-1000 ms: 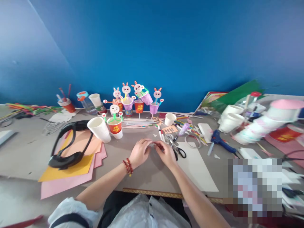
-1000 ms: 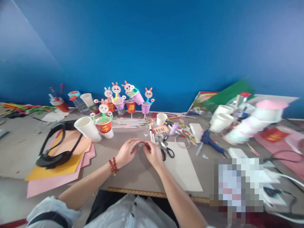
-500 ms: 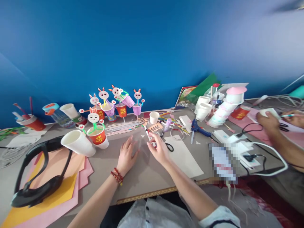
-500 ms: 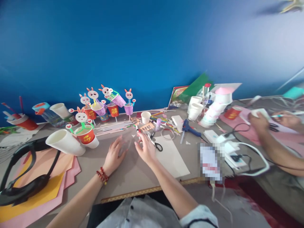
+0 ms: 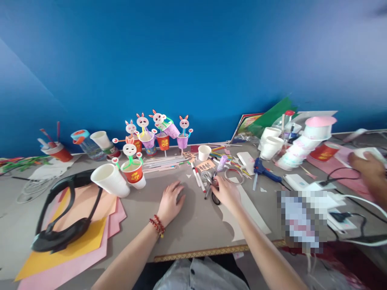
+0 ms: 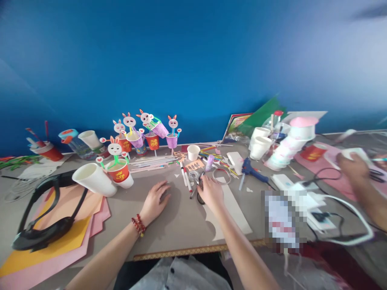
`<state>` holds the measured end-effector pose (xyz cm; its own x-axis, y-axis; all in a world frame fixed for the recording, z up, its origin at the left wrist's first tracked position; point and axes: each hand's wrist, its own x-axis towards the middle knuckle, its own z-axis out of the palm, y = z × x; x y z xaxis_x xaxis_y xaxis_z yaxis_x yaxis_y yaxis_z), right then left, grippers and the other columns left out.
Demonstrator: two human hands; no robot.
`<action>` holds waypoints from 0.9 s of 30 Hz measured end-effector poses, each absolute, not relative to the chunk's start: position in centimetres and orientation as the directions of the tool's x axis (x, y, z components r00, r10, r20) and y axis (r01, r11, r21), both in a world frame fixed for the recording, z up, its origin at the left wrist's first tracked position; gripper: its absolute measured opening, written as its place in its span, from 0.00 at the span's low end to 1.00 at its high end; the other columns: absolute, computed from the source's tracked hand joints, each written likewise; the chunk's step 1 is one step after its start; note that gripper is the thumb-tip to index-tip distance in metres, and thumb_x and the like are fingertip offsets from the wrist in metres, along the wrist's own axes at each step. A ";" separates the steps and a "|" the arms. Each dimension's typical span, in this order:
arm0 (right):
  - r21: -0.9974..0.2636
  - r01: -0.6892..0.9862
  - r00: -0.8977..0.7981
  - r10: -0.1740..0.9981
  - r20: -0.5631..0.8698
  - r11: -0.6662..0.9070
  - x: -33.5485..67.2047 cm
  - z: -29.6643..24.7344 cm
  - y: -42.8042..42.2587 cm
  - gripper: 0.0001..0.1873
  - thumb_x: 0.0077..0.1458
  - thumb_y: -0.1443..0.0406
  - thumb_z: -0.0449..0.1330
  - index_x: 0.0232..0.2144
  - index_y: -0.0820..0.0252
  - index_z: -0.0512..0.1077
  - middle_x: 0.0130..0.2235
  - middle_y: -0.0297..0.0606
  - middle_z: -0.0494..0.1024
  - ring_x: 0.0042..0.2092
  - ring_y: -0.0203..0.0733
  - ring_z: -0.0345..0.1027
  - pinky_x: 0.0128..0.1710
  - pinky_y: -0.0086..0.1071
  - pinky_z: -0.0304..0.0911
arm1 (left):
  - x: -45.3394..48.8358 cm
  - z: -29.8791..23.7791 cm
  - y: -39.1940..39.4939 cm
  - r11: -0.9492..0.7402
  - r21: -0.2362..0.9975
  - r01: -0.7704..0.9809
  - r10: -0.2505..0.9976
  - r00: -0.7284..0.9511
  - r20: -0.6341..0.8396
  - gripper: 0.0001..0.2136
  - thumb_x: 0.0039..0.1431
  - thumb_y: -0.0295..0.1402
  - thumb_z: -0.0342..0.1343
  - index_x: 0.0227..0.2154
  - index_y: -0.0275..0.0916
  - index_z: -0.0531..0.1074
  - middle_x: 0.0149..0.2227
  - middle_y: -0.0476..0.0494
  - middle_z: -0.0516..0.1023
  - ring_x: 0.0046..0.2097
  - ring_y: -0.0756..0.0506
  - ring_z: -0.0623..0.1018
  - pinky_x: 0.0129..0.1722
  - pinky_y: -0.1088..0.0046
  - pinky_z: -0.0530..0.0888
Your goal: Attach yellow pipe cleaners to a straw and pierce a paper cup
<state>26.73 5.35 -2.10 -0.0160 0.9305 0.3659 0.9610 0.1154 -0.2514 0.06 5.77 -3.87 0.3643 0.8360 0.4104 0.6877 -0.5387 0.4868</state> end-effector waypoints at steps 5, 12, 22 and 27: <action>-0.307 0.934 -0.049 0.918 0.393 0.181 27.3 -1.5 5.4 0.12 0.54 0.68 0.56 0.42 0.58 0.71 0.34 0.39 0.80 0.35 0.45 0.75 0.32 0.32 0.64 | -0.2 -3.4 5.9 -0.517 0.524 0.677 0.850 0.330 0.411 0.09 0.60 0.28 0.54 0.42 0.40 0.75 0.53 0.37 0.74 0.55 0.39 0.74 0.55 0.55 0.72; -0.273 0.932 -0.057 0.841 0.538 0.238 30.7 -0.5 2.7 0.18 0.64 0.66 0.46 0.52 0.58 0.69 0.47 0.46 0.79 0.46 0.49 0.75 0.41 0.36 0.69 | 0.0 -3.3 6.0 -0.492 0.559 0.668 0.867 0.320 0.382 0.10 0.60 0.27 0.54 0.42 0.41 0.75 0.53 0.38 0.75 0.53 0.40 0.75 0.52 0.56 0.74; 0.016 0.994 -0.107 0.899 0.425 0.111 31.5 -1.6 0.3 0.21 0.60 0.70 0.49 0.51 0.53 0.73 0.39 0.43 0.78 0.38 0.48 0.73 0.36 0.39 0.65 | 0.2 -3.2 5.8 -0.473 0.564 0.677 0.879 0.317 0.357 0.09 0.60 0.28 0.54 0.41 0.42 0.76 0.54 0.40 0.75 0.55 0.40 0.74 0.56 0.55 0.71; 0.046 0.995 -0.104 0.911 0.399 0.094 30.0 -2.8 0.4 0.18 0.59 0.68 0.53 0.50 0.55 0.74 0.44 0.44 0.79 0.40 0.52 0.73 0.36 0.41 0.64 | 0.2 -3.1 5.8 -0.466 0.567 0.679 0.883 0.316 0.348 0.09 0.60 0.28 0.55 0.41 0.42 0.76 0.53 0.40 0.76 0.55 0.40 0.74 0.56 0.56 0.71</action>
<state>29.97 0.42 -2.81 -0.1044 0.9112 0.3985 0.9945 0.0937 0.0464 0.20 5.79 -3.12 0.3156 0.8827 0.3483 0.6789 -0.4665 0.5670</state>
